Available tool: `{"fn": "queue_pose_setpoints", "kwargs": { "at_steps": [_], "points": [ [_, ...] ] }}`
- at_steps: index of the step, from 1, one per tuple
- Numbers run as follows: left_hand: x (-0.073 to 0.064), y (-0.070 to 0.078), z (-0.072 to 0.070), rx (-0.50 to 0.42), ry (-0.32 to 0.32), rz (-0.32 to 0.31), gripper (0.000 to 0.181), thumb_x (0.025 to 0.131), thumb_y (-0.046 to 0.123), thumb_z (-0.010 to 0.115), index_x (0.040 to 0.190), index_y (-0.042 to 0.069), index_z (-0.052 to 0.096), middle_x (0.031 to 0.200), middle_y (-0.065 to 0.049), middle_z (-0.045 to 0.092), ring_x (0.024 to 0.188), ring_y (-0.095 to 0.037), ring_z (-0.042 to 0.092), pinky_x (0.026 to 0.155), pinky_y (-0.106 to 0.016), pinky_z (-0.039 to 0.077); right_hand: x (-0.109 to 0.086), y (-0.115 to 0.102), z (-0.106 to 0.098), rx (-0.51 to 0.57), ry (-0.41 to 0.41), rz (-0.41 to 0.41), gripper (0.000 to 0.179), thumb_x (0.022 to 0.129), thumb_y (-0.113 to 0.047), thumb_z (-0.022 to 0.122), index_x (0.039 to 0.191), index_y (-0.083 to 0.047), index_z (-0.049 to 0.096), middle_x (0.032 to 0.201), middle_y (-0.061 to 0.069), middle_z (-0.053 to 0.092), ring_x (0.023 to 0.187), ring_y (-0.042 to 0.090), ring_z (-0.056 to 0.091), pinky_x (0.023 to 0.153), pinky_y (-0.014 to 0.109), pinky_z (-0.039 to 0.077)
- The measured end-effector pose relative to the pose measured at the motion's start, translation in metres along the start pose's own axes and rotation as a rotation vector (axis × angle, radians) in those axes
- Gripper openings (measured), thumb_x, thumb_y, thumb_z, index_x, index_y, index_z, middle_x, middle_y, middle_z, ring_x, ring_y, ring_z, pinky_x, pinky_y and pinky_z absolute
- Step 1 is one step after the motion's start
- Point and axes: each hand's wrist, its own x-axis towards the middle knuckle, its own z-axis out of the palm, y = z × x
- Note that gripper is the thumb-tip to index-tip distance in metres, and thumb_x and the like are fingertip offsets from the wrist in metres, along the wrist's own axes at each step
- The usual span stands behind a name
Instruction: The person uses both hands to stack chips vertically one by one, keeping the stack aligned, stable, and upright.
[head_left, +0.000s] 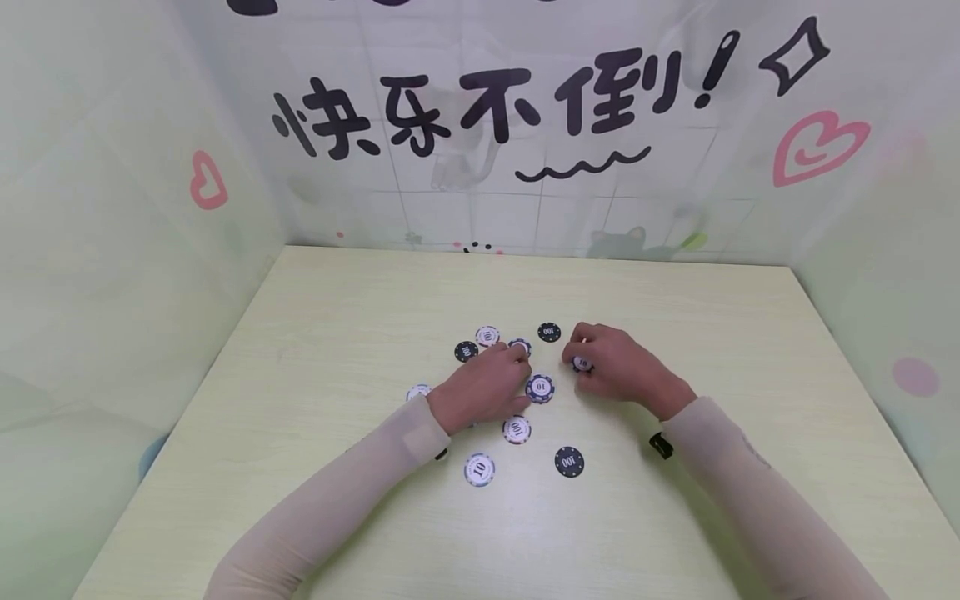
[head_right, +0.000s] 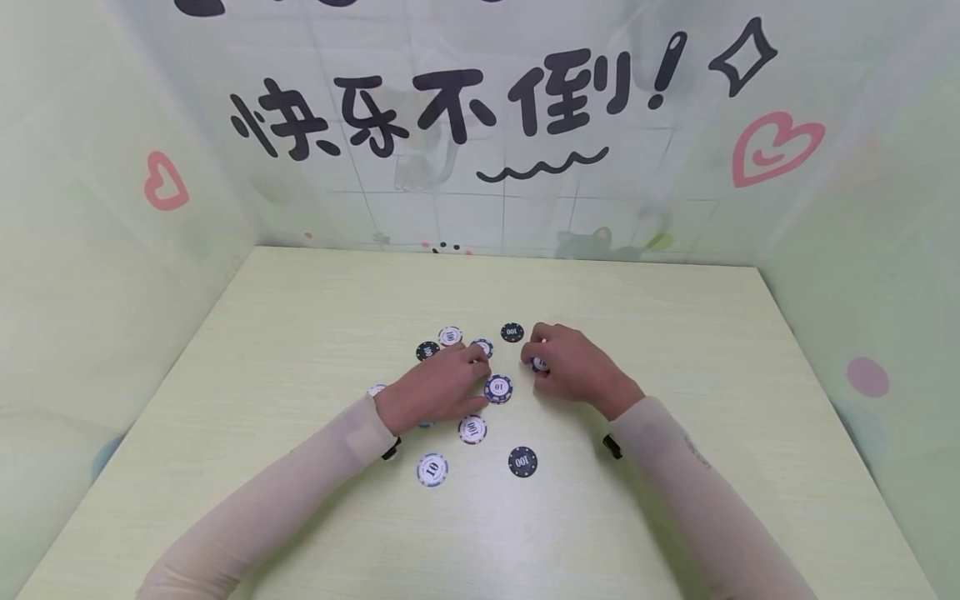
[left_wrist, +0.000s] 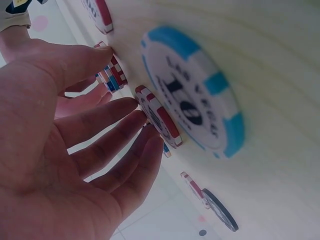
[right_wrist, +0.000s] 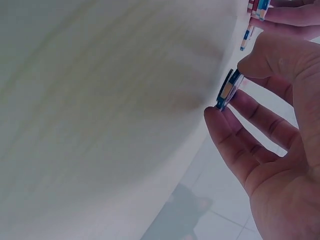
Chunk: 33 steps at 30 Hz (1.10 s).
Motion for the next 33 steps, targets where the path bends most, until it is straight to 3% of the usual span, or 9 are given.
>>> {"fn": "queue_pose_setpoints", "kwargs": {
  "at_steps": [23,33],
  "points": [
    [0.0,-0.002,0.0,-0.022,0.02,0.011,0.041,0.101,0.037,0.081,0.119,0.0,0.08,0.129,-0.014,0.071,0.105,-0.027,0.068,0.095,-0.034,0.057,0.009,-0.031,0.007,0.026,0.043,-0.165,0.023,0.084,0.0,0.079,0.105,-0.009,0.082,0.107,0.008,0.066,0.087,0.022,0.061,0.076,0.038,0.056],
    [0.001,-0.002,0.0,-0.05,0.002,0.002,0.043,0.1,0.039,0.083,0.12,0.001,0.08,0.131,-0.015,0.071,0.106,-0.026,0.068,0.097,-0.035,0.055,0.013,-0.038,0.01,0.038,0.02,-0.177,0.022,0.086,-0.002,0.082,0.107,-0.009,0.081,0.11,0.007,0.067,0.09,0.02,0.062,0.079,0.034,0.058]
  ]
}}
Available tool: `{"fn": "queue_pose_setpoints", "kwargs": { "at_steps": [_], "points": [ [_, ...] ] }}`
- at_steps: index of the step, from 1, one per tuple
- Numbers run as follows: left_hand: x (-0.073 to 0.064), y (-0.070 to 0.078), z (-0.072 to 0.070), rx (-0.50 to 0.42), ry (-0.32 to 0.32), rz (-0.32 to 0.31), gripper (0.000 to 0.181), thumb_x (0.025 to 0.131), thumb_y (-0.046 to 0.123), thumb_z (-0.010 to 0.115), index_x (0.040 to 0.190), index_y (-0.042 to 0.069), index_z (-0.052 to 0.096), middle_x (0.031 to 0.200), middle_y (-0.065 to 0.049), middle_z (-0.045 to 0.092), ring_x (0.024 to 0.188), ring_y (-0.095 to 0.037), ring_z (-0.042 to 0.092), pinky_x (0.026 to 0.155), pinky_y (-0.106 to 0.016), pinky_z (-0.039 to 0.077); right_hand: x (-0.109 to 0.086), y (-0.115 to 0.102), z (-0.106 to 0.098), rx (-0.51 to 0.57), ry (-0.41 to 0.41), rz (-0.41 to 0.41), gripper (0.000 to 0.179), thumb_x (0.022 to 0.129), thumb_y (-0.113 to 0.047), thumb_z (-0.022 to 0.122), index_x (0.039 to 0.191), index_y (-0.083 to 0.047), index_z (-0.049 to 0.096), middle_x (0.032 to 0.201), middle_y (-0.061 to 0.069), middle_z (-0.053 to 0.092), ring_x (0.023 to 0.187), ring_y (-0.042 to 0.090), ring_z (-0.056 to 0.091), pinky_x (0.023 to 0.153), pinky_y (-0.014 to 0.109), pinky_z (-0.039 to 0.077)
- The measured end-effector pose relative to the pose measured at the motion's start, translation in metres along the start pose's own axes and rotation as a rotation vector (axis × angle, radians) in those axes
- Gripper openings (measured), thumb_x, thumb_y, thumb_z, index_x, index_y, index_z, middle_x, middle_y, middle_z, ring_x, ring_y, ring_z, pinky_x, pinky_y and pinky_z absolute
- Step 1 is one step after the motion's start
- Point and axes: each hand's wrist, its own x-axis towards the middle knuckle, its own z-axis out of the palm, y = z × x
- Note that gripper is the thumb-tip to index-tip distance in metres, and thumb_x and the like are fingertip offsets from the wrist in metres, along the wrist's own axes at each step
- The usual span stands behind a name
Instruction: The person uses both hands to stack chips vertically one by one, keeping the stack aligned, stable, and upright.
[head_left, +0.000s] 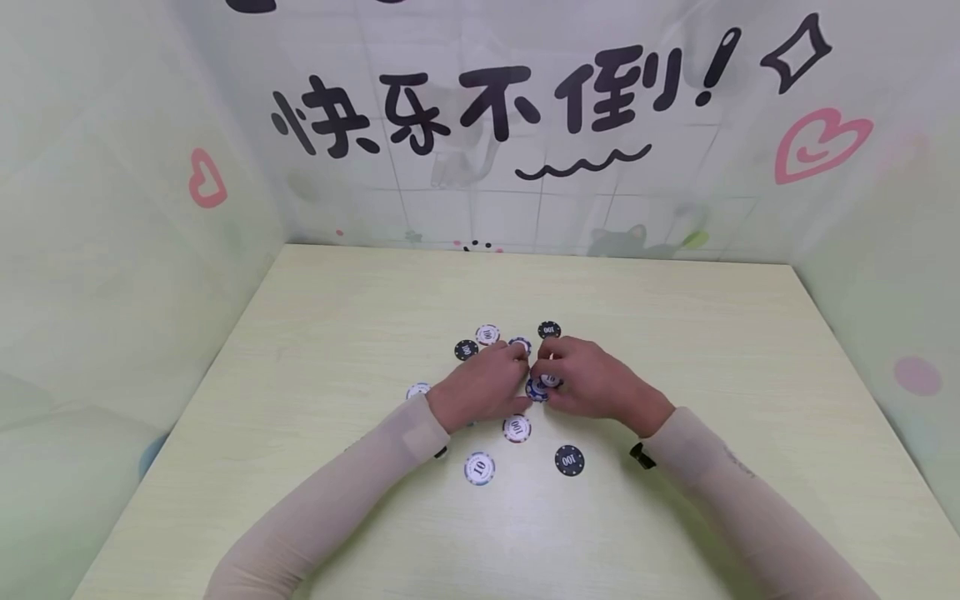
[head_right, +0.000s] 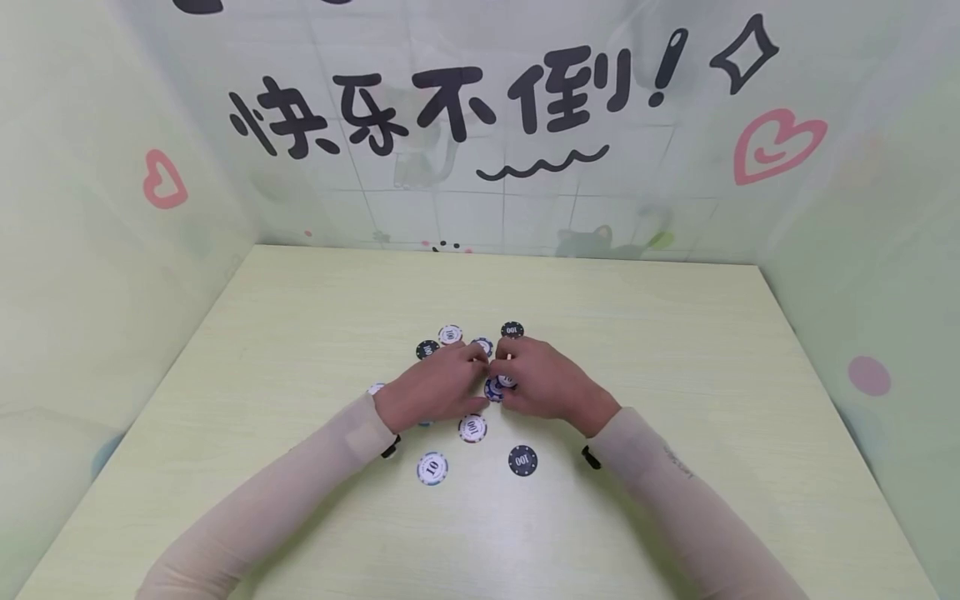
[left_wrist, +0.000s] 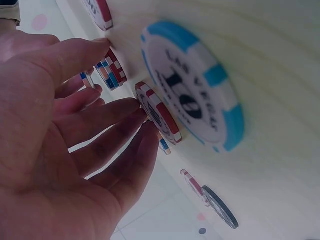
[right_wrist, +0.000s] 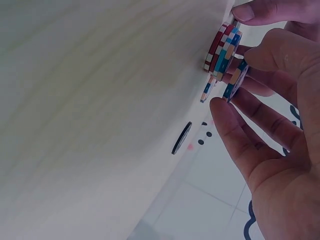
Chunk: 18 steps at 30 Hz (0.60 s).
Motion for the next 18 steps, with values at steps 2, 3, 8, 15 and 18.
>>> {"fn": "queue_pose_setpoints", "kwargs": {
  "at_steps": [2,3,8,15,18],
  "points": [
    [0.0003,-0.0007,0.0001,-0.007,0.007,0.005,0.042,0.099,0.038,0.084,0.119,0.002,0.08,0.13,-0.014,0.071,0.105,-0.026,0.068,0.096,-0.035,0.056,0.0013,-0.0013,0.0004,-0.001,-0.005,-0.006,0.022,0.086,-0.003,0.082,0.108,-0.008,0.082,0.111,0.008,0.067,0.091,0.021,0.063,0.081,0.035,0.059],
    [0.0004,-0.0011,0.0004,-0.01,0.011,0.008,0.041,0.099,0.038,0.084,0.119,0.002,0.08,0.129,-0.014,0.071,0.104,-0.025,0.068,0.096,-0.035,0.056,0.0019,-0.0019,0.0006,-0.001,-0.008,-0.008,0.023,0.087,-0.003,0.082,0.109,-0.008,0.082,0.111,0.008,0.068,0.091,0.021,0.063,0.082,0.036,0.059],
    [-0.0005,-0.0016,0.0002,-0.017,0.029,0.019,0.037,0.099,0.035,0.083,0.118,0.004,0.081,0.125,-0.013,0.072,0.101,-0.024,0.068,0.095,-0.034,0.056,0.0039,-0.0042,0.0026,-0.008,-0.005,-0.018,0.024,0.087,-0.004,0.083,0.11,-0.007,0.082,0.112,0.009,0.069,0.092,0.022,0.064,0.084,0.037,0.059],
    [-0.0017,-0.0011,-0.0019,-0.045,0.039,0.015,0.029,0.099,0.031,0.082,0.111,0.005,0.082,0.119,-0.011,0.072,0.095,-0.022,0.065,0.09,-0.034,0.056,0.0051,-0.0069,0.0058,-0.008,0.007,-0.033,0.024,0.086,-0.003,0.084,0.11,-0.007,0.083,0.112,0.008,0.071,0.093,0.023,0.066,0.083,0.038,0.06],
    [-0.0017,-0.0015,-0.001,-0.047,0.045,0.017,0.027,0.098,0.031,0.082,0.109,0.005,0.082,0.116,-0.01,0.072,0.092,-0.021,0.063,0.089,-0.033,0.055,0.005,-0.006,0.0083,-0.009,0.012,-0.04,0.024,0.086,-0.002,0.082,0.109,-0.009,0.083,0.111,0.008,0.072,0.092,0.022,0.066,0.083,0.037,0.059]
  ]
}}
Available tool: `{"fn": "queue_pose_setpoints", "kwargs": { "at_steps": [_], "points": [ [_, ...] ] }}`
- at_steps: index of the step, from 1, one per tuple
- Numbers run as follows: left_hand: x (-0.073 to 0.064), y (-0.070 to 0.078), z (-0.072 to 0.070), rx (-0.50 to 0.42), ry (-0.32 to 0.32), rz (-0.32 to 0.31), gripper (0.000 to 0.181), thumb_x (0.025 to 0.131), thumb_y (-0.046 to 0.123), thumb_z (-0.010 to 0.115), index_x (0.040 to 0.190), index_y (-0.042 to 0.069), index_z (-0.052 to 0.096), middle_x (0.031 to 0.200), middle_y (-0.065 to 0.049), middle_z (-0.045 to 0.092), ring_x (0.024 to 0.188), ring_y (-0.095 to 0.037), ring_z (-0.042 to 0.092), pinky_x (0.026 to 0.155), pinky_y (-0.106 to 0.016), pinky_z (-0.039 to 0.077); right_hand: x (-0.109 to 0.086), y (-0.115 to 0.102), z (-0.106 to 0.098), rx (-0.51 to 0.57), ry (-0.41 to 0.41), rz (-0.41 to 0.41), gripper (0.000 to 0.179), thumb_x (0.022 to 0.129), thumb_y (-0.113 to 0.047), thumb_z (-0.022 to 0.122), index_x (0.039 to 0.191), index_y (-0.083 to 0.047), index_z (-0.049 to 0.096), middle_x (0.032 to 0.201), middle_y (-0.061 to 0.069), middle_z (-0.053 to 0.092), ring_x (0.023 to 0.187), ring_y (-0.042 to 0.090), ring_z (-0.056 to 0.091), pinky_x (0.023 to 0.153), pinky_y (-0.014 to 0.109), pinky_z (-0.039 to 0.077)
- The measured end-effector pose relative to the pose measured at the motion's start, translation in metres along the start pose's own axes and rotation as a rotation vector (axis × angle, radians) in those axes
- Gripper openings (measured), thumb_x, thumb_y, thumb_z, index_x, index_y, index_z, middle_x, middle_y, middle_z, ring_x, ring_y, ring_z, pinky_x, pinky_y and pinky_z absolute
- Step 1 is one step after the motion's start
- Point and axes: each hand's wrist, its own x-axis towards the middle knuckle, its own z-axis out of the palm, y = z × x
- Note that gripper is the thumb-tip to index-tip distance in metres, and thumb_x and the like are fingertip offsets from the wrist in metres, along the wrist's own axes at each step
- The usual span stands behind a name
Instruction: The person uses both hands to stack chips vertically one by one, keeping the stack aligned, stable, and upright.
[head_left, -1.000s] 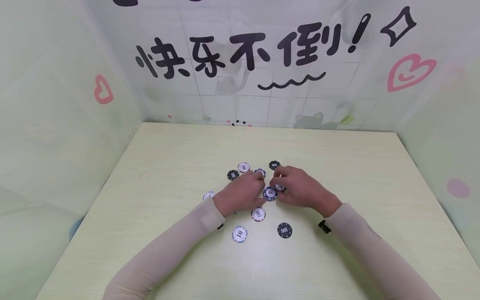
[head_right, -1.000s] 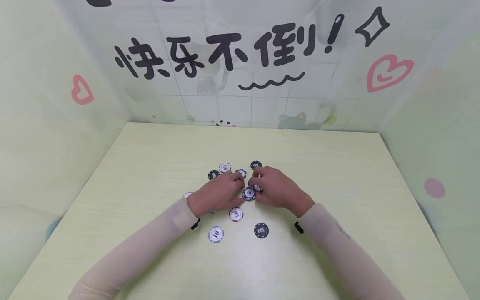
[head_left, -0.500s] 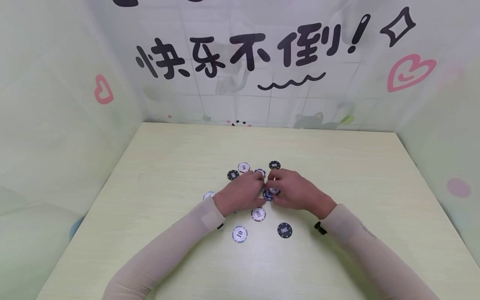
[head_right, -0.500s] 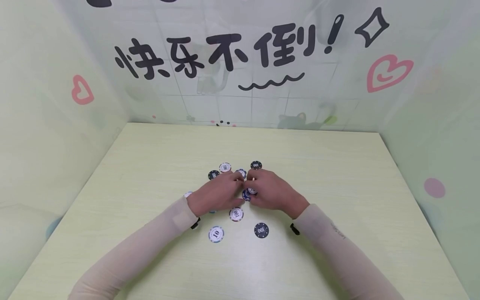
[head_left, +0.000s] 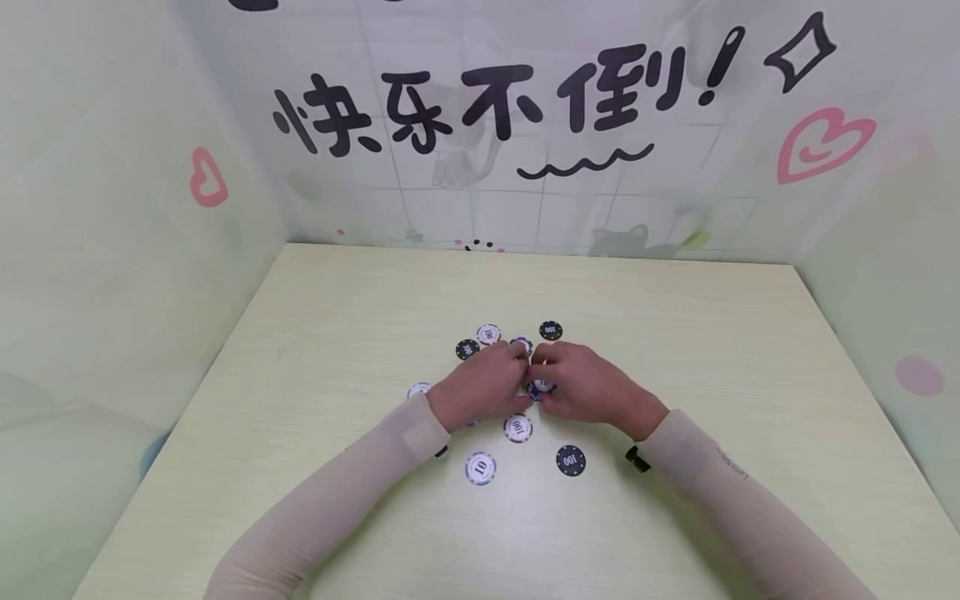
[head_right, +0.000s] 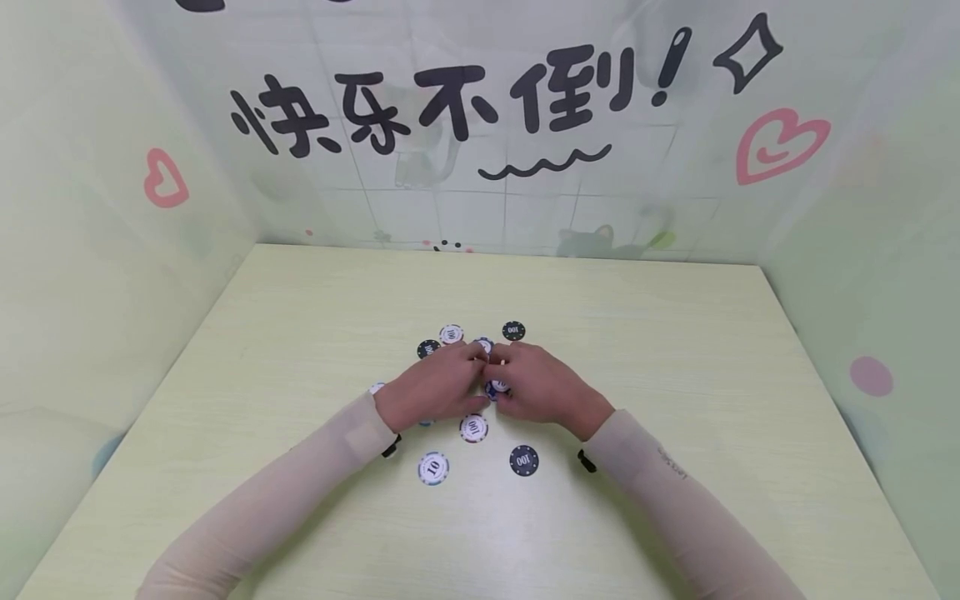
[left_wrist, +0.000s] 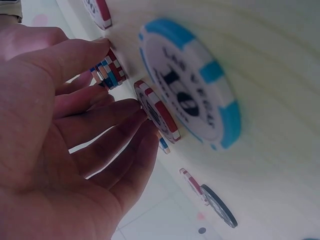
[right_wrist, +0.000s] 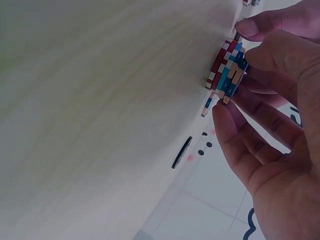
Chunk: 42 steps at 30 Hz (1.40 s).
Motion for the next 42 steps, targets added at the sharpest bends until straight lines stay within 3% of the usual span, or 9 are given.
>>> {"fn": "queue_pose_setpoints", "kwargs": {
  "at_steps": [10,21,33,42],
  "points": [
    [0.0,0.0,0.002,-0.012,0.0,-0.013,0.027,0.097,0.031,0.083,0.106,0.005,0.081,0.111,-0.008,0.07,0.089,-0.02,0.061,0.085,-0.032,0.054,0.0,-0.001,0.001,-0.005,0.001,-0.01,0.021,0.087,-0.003,0.081,0.107,-0.009,0.082,0.11,0.007,0.072,0.092,0.023,0.066,0.083,0.038,0.059],
    [0.0,0.001,0.001,0.005,-0.007,-0.007,0.029,0.098,0.031,0.083,0.11,0.004,0.081,0.115,-0.009,0.071,0.093,-0.022,0.063,0.089,-0.033,0.055,-0.001,-0.002,-0.001,-0.007,-0.008,0.005,0.022,0.088,-0.003,0.08,0.109,-0.008,0.082,0.109,0.006,0.071,0.091,0.022,0.065,0.082,0.037,0.059],
    [-0.004,0.0,0.0,0.007,-0.011,-0.033,0.037,0.099,0.028,0.08,0.123,0.0,0.079,0.127,-0.014,0.073,0.106,-0.025,0.069,0.096,-0.035,0.057,-0.006,-0.002,-0.003,-0.009,-0.074,0.099,0.035,0.091,-0.013,0.086,0.124,-0.008,0.079,0.116,0.006,0.071,0.102,0.023,0.069,0.093,0.041,0.06],
    [-0.012,-0.005,-0.007,0.04,-0.006,-0.057,0.036,0.099,0.03,0.083,0.117,0.0,0.08,0.129,-0.014,0.073,0.115,-0.029,0.069,0.103,-0.038,0.056,-0.009,0.0,-0.004,-0.033,-0.103,0.144,0.038,0.091,-0.014,0.087,0.127,-0.006,0.077,0.115,0.007,0.071,0.101,0.022,0.069,0.092,0.04,0.06]
  ]
}}
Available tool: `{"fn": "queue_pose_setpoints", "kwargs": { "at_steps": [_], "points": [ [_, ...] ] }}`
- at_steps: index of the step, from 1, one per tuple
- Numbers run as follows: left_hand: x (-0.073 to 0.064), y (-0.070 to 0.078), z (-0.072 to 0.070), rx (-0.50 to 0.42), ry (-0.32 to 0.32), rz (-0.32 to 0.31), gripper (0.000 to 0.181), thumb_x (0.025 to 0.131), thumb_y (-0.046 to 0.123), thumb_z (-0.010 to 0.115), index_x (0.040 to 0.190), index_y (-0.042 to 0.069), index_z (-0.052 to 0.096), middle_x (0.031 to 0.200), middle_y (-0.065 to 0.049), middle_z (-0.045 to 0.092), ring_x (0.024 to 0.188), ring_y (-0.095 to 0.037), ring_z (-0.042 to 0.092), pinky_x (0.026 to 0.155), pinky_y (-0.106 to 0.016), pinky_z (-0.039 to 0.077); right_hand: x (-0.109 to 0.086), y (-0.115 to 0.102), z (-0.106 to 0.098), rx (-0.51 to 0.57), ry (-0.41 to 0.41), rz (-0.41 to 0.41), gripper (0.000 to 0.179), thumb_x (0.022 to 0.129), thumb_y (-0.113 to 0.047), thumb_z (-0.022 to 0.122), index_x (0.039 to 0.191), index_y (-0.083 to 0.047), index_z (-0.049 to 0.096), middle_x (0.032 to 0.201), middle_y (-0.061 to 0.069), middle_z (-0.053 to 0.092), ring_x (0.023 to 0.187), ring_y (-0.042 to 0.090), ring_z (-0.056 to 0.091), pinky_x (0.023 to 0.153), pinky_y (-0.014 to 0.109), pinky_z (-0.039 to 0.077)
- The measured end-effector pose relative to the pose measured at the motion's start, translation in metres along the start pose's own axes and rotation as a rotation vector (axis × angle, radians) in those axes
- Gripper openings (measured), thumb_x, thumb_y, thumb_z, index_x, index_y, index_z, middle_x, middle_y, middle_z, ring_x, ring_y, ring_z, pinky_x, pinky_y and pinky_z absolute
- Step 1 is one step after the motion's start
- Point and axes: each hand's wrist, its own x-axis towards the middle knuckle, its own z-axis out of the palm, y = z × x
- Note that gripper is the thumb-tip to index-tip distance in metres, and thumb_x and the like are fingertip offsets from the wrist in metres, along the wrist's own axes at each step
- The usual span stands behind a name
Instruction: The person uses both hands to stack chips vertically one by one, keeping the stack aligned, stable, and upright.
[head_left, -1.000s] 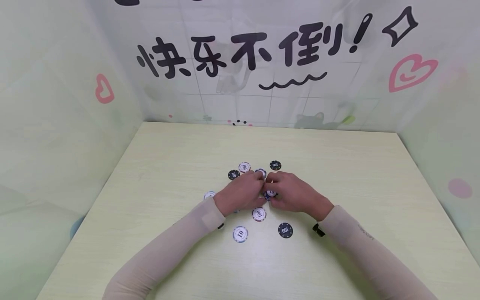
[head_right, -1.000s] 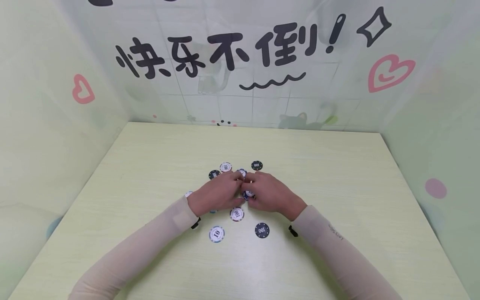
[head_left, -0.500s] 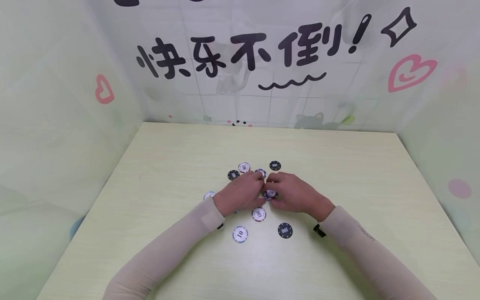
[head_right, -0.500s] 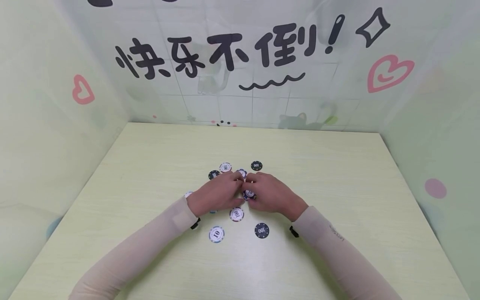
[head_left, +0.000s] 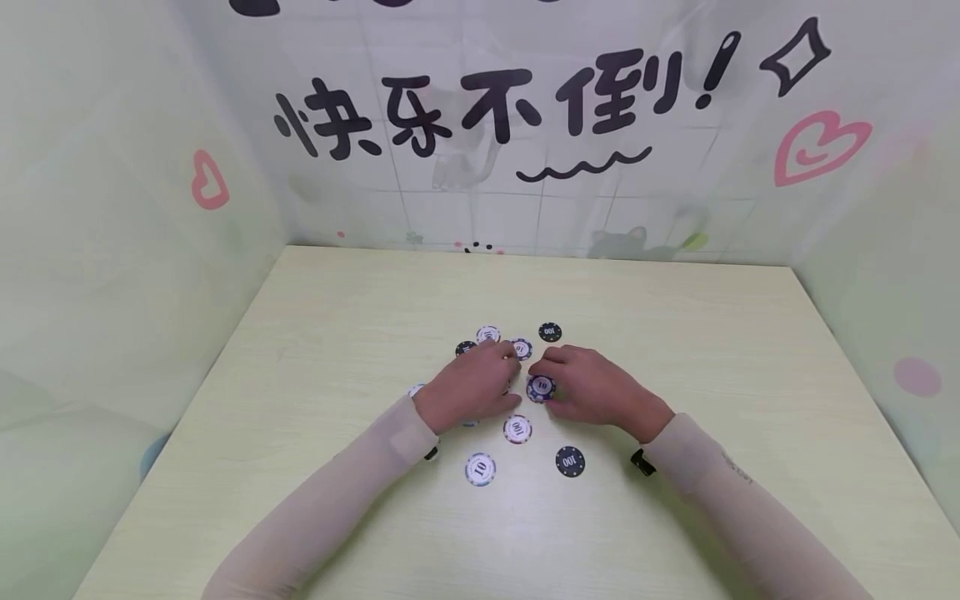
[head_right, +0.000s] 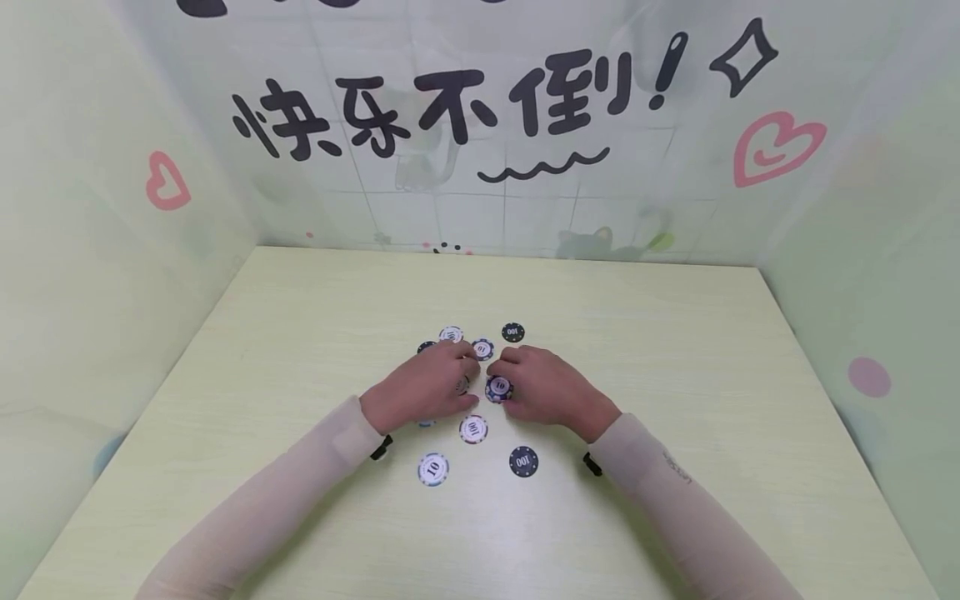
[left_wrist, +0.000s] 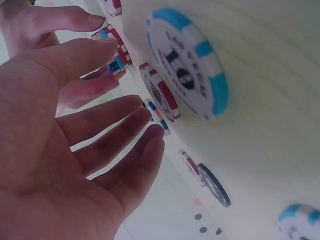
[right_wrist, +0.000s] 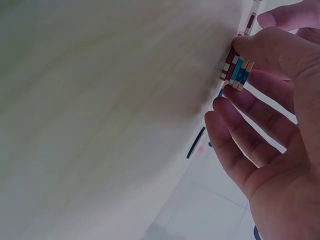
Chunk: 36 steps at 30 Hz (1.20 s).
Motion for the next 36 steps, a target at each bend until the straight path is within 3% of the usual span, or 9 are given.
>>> {"fn": "queue_pose_setpoints", "kwargs": {
  "at_steps": [9,20,27,36],
  "points": [
    [-0.009,-0.005,-0.002,-0.034,-0.021,-0.033,0.029,0.099,0.023,0.083,0.122,0.005,0.081,0.129,-0.012,0.071,0.116,-0.029,0.068,0.102,-0.038,0.056,-0.002,0.003,0.001,-0.008,-0.013,0.043,0.037,0.091,-0.014,0.086,0.126,-0.007,0.077,0.116,0.007,0.072,0.1,0.022,0.07,0.091,0.04,0.06],
    [-0.008,-0.006,-0.001,-0.043,-0.041,-0.032,0.027,0.1,0.019,0.082,0.125,0.009,0.081,0.128,-0.011,0.07,0.114,-0.028,0.069,0.101,-0.039,0.057,-0.003,0.003,-0.001,0.01,-0.017,0.037,0.038,0.091,-0.013,0.086,0.126,-0.006,0.077,0.118,0.008,0.074,0.102,0.023,0.071,0.093,0.041,0.06],
    [-0.007,-0.006,-0.002,-0.046,-0.038,-0.035,0.027,0.098,0.015,0.083,0.124,0.007,0.081,0.118,-0.01,0.07,0.101,-0.024,0.069,0.09,-0.036,0.059,-0.002,0.008,-0.003,0.02,-0.043,0.064,0.034,0.091,-0.014,0.086,0.123,-0.006,0.078,0.114,0.005,0.071,0.098,0.019,0.068,0.09,0.039,0.06],
    [-0.004,-0.005,-0.001,-0.031,-0.051,-0.042,0.025,0.097,0.014,0.083,0.121,0.007,0.081,0.108,-0.008,0.069,0.09,-0.021,0.065,0.08,-0.033,0.057,-0.003,0.015,-0.002,0.051,-0.037,0.068,0.032,0.089,-0.016,0.087,0.119,-0.006,0.08,0.117,0.003,0.069,0.103,0.021,0.067,0.093,0.041,0.059]
  ]
}}
